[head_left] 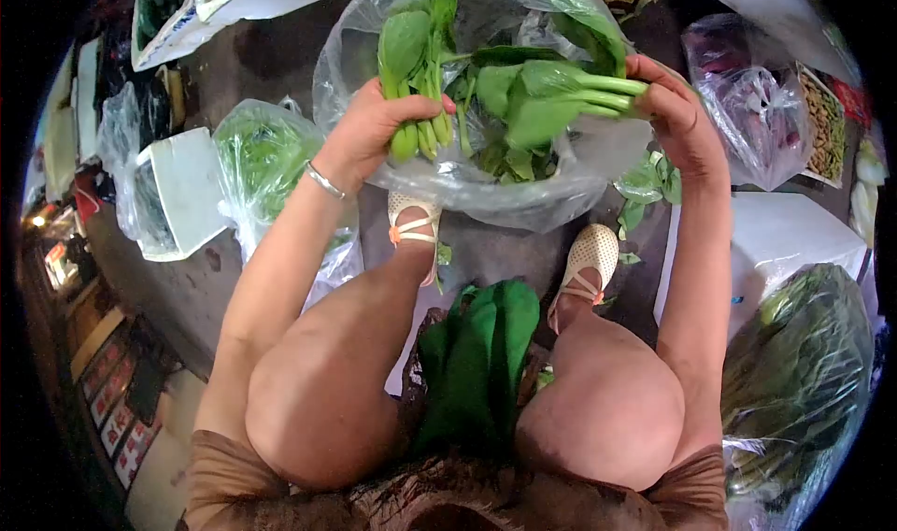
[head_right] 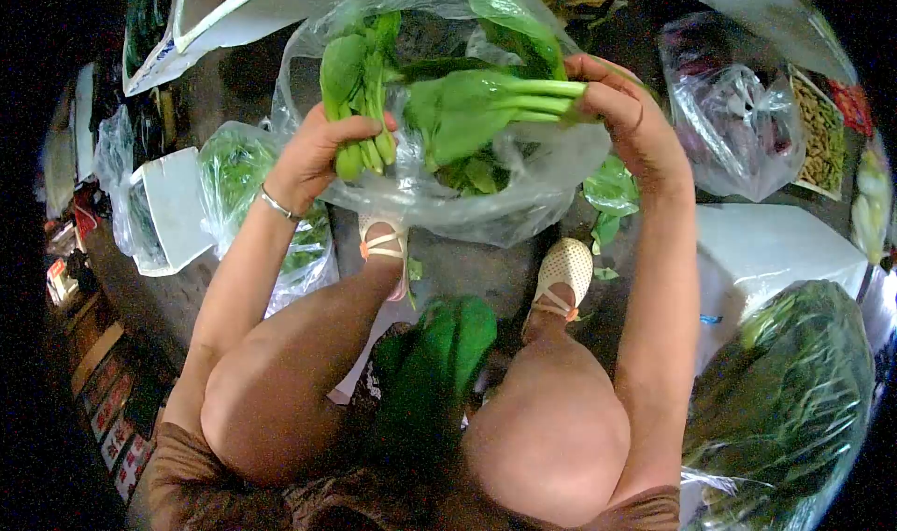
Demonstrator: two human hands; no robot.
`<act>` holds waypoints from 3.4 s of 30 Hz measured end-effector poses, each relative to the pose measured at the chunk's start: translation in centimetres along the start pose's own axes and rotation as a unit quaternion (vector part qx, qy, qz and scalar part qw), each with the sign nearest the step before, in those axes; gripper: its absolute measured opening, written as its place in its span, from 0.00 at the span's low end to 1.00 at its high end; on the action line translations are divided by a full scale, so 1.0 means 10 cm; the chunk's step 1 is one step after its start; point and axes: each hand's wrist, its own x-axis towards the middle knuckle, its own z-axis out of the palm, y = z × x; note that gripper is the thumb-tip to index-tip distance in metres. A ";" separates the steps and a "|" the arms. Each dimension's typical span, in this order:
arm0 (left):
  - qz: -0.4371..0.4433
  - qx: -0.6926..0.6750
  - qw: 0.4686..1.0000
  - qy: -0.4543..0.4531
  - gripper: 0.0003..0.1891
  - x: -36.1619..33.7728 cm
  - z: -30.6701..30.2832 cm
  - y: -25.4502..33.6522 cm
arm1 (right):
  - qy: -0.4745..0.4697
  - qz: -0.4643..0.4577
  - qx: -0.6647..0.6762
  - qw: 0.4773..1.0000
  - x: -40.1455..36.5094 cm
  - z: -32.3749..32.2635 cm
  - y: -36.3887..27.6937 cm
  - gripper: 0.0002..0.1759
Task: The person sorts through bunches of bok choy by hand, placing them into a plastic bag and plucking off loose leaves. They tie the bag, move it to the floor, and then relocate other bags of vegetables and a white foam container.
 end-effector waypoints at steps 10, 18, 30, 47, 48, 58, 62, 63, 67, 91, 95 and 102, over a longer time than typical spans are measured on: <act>-0.047 -0.191 0.978 -0.071 0.23 -0.10 0.31 -0.39 | 0.066 -0.022 -0.133 0.989 0.01 0.86 0.18 0.34; -0.020 -0.183 0.983 -0.012 0.21 -0.10 0.35 -0.40 | -0.059 -0.011 -0.138 0.989 0.01 0.94 0.62 0.35; -0.035 -0.240 0.960 -0.141 0.30 -0.12 0.22 -0.49 | 0.052 0.017 -0.054 0.997 0.08 0.98 0.61 0.22; -0.077 -0.210 0.970 -0.094 0.30 -0.19 0.04 -0.60 | 0.085 0.044 -0.249 0.964 0.61 0.53 1.04 0.32; -0.077 -0.219 0.968 -0.094 0.29 -0.20 0.03 -0.60 | 0.190 0.033 -0.314 0.930 0.79 0.26 1.24 0.30; -0.078 -0.234 0.958 -0.148 0.30 -0.22 0.10 -0.39 | 0.178 0.010 -0.707 0.684 1.00 0.23 1.41 0.14; -0.067 -0.236 0.956 -0.159 0.30 -0.24 0.09 -0.36 | 0.171 0.033 -0.513 0.840 0.96 0.01 1.45 0.13; -0.073 -0.243 0.955 -0.156 0.29 -0.26 0.09 -0.37 | 0.137 0.061 -0.326 0.933 0.89 0.01 1.37 0.15; -0.039 -0.194 0.971 -0.132 0.28 -0.29 0.14 -0.27 | 0.048 0.186 0.139 0.971 0.30 0.39 0.60 0.11; 0.181 -0.016 0.948 -0.262 0.29 -3.22 1.63 0.93 | 0.157 -0.252 -0.387 0.873 -3.17 2.39 -1.22 0.21; 0.294 0.271 0.896 -0.191 0.24 -3.58 2.05 0.90 | 0.166 -0.332 -0.314 0.874 -3.67 2.36 -1.07 0.40; 0.548 0.397 0.690 -0.256 0.47 -3.97 3.24 0.56 | 0.311 -0.404 -0.198 0.837 -4.35 2.43 -0.77 0.38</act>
